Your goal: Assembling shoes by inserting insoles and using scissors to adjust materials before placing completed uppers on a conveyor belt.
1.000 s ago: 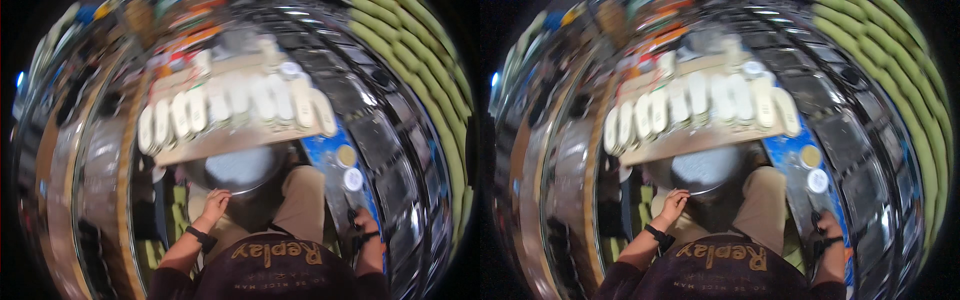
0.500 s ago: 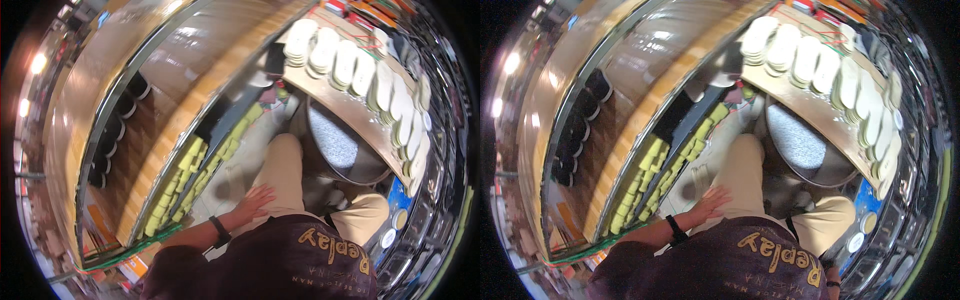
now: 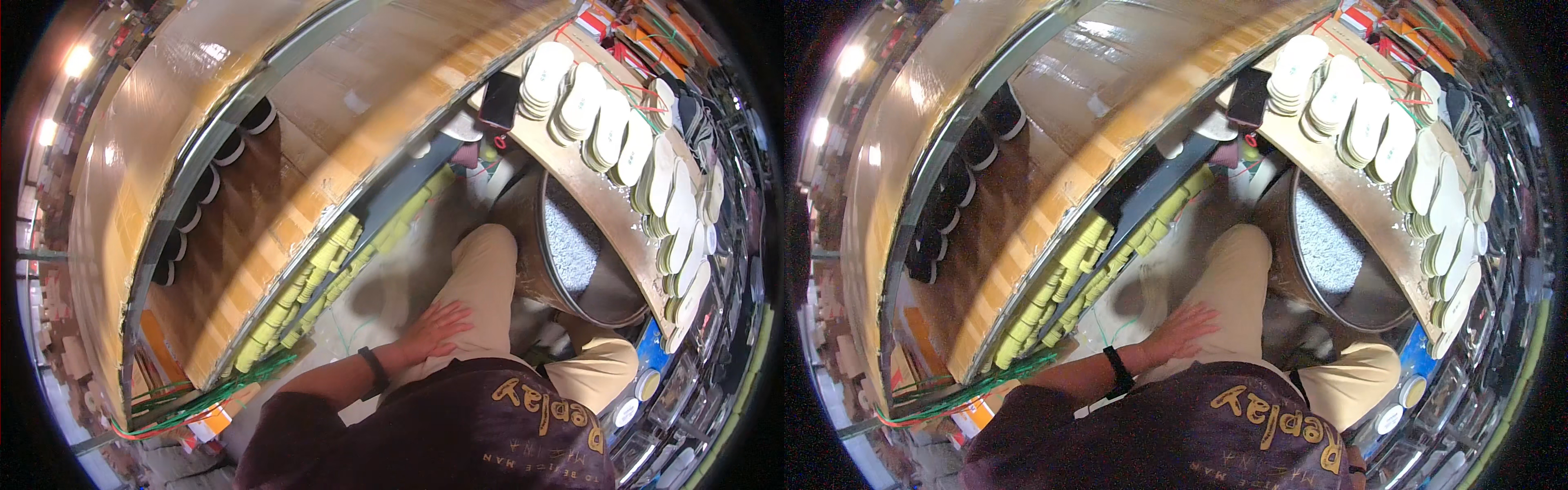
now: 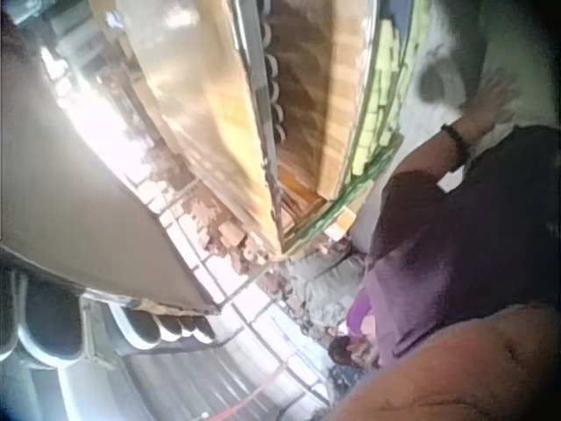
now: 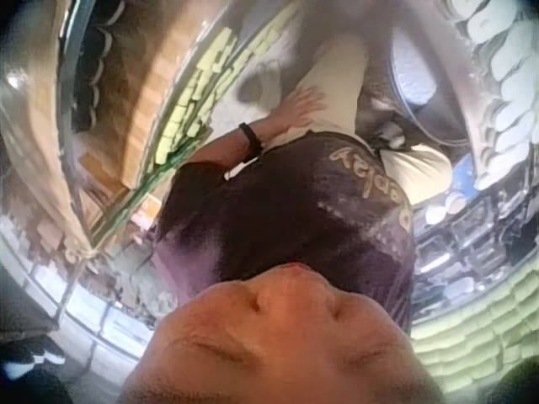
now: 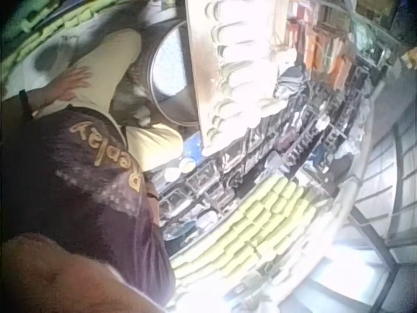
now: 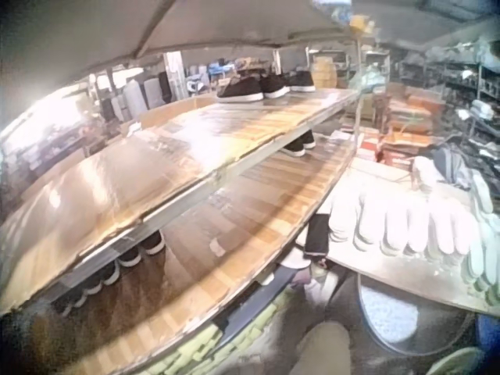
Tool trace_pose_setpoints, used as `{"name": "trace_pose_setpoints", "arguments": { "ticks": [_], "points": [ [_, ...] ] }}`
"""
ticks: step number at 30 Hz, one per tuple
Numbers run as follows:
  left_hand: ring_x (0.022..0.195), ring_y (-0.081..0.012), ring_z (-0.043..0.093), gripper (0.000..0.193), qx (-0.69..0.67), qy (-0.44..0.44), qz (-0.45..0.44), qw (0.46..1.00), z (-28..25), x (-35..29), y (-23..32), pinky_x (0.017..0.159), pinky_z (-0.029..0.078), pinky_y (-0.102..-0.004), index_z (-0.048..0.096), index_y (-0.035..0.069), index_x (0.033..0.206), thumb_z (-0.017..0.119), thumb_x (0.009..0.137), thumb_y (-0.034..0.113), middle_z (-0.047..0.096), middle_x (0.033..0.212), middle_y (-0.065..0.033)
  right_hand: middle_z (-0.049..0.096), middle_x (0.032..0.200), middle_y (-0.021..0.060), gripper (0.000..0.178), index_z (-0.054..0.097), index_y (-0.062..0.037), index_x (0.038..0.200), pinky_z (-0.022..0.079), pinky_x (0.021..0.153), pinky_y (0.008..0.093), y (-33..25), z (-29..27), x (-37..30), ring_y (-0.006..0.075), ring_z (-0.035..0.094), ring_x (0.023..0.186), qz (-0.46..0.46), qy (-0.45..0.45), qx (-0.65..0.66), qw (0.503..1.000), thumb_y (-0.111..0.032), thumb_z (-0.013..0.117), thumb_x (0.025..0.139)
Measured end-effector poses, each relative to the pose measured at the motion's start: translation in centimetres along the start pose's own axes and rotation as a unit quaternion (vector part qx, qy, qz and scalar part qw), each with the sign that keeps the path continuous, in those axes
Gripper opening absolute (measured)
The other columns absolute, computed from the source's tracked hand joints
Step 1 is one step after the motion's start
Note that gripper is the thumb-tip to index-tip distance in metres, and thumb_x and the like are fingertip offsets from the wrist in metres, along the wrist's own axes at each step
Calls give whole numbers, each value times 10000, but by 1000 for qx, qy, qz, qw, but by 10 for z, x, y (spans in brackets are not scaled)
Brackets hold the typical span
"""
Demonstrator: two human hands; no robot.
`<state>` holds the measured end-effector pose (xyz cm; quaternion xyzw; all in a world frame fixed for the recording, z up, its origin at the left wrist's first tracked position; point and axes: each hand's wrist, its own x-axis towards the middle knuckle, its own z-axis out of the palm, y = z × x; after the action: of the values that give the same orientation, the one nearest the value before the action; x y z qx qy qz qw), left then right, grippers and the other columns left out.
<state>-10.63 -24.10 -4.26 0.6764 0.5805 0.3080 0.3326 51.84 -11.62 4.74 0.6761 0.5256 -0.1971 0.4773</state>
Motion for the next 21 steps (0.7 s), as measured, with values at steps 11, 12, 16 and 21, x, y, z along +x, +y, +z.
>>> {"name": "trace_pose_setpoints", "arguments": {
  "ticks": [11, 12, 16, 21],
  "points": [
    [1416, -407, 96, 578, 109, -136, -10, 985, -19, 63, 4, 1110, 97, -611, 404, 235, 1397, 591, 856, 319, 233, 1521, -105, 662, 1047, 207, 318, 678, -12, 943, 515, 822, 423, 12, 19, 1, 353, 629, 1016, 58, 30, 115, 991, -279, 670, 770],
    [1416, -407, 96, 578, 99, -133, 15, 986, -20, 75, 6, 1110, 97, -611, 404, 235, 1397, 591, 856, 319, 233, 1521, -105, 668, 1041, 198, 325, 690, -12, 926, 515, 821, 422, 13, 20, 4, 347, 630, 1018, 26, -7, 77, 997, -282, 701, 745],
    [1429, -353, 84, 513, 166, -132, -20, 977, -20, 126, 12, 1093, 56, -644, 467, 258, 1353, 564, 862, 372, 251, 1520, -64, 692, 1003, 151, 482, 708, -30, 962, 525, 797, 393, 18, 25, 13, 305, 659, 971, 48, -31, 140, 988, -273, 859, 574],
    [1437, -295, 94, 464, 224, -162, -56, 960, -14, 173, 4, 1076, 38, -664, 532, 275, 1298, 558, 856, 415, 288, 1508, -24, 694, 999, 148, 469, 701, -24, 968, 535, 750, 394, 19, 30, 27, 300, 666, 939, 34, -39, 178, 983, -226, 857, 574]
  ]
}}
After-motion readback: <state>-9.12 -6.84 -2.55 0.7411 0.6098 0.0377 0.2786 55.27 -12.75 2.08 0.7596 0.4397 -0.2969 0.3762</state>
